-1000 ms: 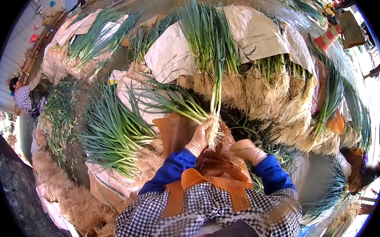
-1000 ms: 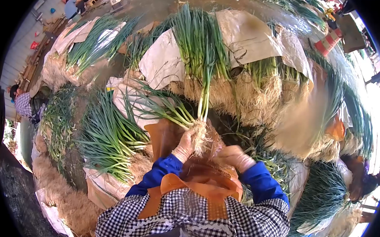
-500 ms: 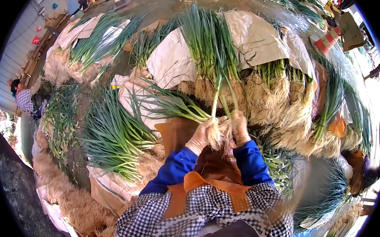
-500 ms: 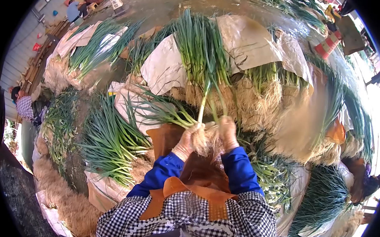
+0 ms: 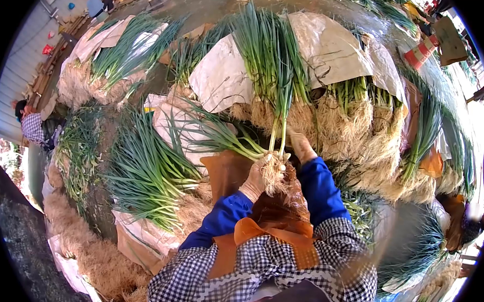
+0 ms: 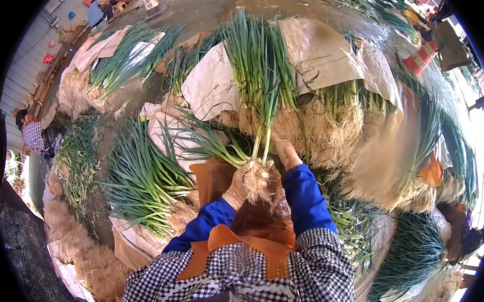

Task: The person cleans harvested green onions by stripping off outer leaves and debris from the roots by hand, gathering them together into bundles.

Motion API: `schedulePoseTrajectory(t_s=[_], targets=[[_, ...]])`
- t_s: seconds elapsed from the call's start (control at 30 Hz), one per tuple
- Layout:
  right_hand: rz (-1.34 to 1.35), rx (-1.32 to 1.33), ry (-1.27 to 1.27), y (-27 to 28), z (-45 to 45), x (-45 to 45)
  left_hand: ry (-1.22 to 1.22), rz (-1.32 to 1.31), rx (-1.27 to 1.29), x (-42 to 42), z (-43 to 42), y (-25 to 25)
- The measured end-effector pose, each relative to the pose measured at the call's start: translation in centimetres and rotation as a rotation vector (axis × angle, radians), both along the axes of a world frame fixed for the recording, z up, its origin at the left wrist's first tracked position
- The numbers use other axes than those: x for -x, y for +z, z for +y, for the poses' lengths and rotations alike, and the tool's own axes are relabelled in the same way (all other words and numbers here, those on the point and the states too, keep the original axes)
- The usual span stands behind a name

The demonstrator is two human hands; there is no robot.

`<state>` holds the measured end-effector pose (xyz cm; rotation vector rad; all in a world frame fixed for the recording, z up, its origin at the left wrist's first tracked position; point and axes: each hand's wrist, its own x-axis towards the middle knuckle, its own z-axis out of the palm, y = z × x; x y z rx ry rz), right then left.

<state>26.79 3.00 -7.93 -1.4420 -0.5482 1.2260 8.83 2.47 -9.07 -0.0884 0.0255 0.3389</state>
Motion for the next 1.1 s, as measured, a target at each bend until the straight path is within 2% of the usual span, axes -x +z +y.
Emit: schedulePoseTrajectory(t_s=[0.03, 0.07, 0.13, 0.2, 0.27, 0.3, 0.33, 0.4, 0.43, 0.47, 0.53, 0.6, 0.63, 0.67, 0.73, 0.77, 0.8, 0.87, 1.0, 1.1], targets=[[0.022, 0.027, 0.114, 0.1, -0.2, 0.3, -0.005, -0.056, -0.01, -0.1, 0.0, -0.3], [-0.028, 0.105, 0.149, 0.8, 0.0, 0.6, -0.009, 0.065, 0.002, 0.1, -0.1, -0.4], [0.295, -0.119, -0.066, -2.6, 2.0, 1.3, 0.031, 0.162, -0.115, 0.5, 0.0, 0.2], [0.281, -0.103, -0.096, 1.8, 1.5, 2.8, 0.017, 0.225, -0.066, 0.4, -0.2, 1.0], [0.127, -0.065, -0.11, 2.0, 2.2, 3.0, 0.018, 0.474, -0.123, 0.4, -0.5, 0.3], [0.215, -0.046, -0.159, 2.5, 2.0, 3.3, 0.114, 0.527, -0.099, 0.0, -1.0, 0.2], [0.293, -0.062, -0.269, 2.0, 2.0, 3.9, 0.109, 0.611, -0.06, -0.1, -1.1, -0.1], [0.174, -0.084, -0.333, 1.4, 0.5, 4.2, 0.126, 0.629, -0.055, -0.5, -1.4, -0.6], [0.256, -0.061, -0.331, 0.9, -0.8, 4.4, 0.145, 0.621, -0.082, -0.7, -1.4, -0.9], [0.252, -0.141, -0.265, -2.8, -1.7, 4.0, 0.166, 0.614, -0.106, -0.8, -1.5, -1.0], [-0.274, -0.037, -0.175, -6.7, -5.0, 3.8, 0.153, 0.494, -0.039, -0.6, -1.4, -0.1], [-0.205, 0.312, -0.087, -3.4, -8.0, 2.1, 0.132, 0.498, -0.038, -0.6, -1.3, -0.2], [-0.096, 0.274, -0.031, -2.0, -8.4, 1.4, 0.113, 0.484, -0.05, -0.6, -1.5, -0.3], [-0.111, 0.062, 0.01, -2.8, -7.6, 1.3, 0.091, 0.47, -0.069, -0.6, -1.5, -0.6], [-0.023, 0.022, -0.048, -0.6, -4.2, 2.2, 0.096, 0.474, -0.024, -1.1, -1.8, -0.3], [0.076, -0.125, -0.048, -1.5, -2.9, 1.9, 0.068, 0.475, -0.03, -0.9, -1.7, -0.6], [0.414, -0.208, -0.11, -1.5, -0.5, 2.3, 0.044, 0.477, -0.036, -0.7, -1.5, -0.7], [0.227, -0.019, -0.119, 0.6, 0.7, 2.9, 0.113, 0.604, -0.004, -1.0, -1.6, -0.4], [0.24, -0.188, -0.409, -1.4, 1.5, 4.2, 0.151, 0.671, -0.088, -0.9, -1.6, -0.8], [0.242, -0.231, -0.425, -2.5, 0.1, 4.2, 0.161, 0.709, -0.114, -1.3, -2.6, -1.5]])
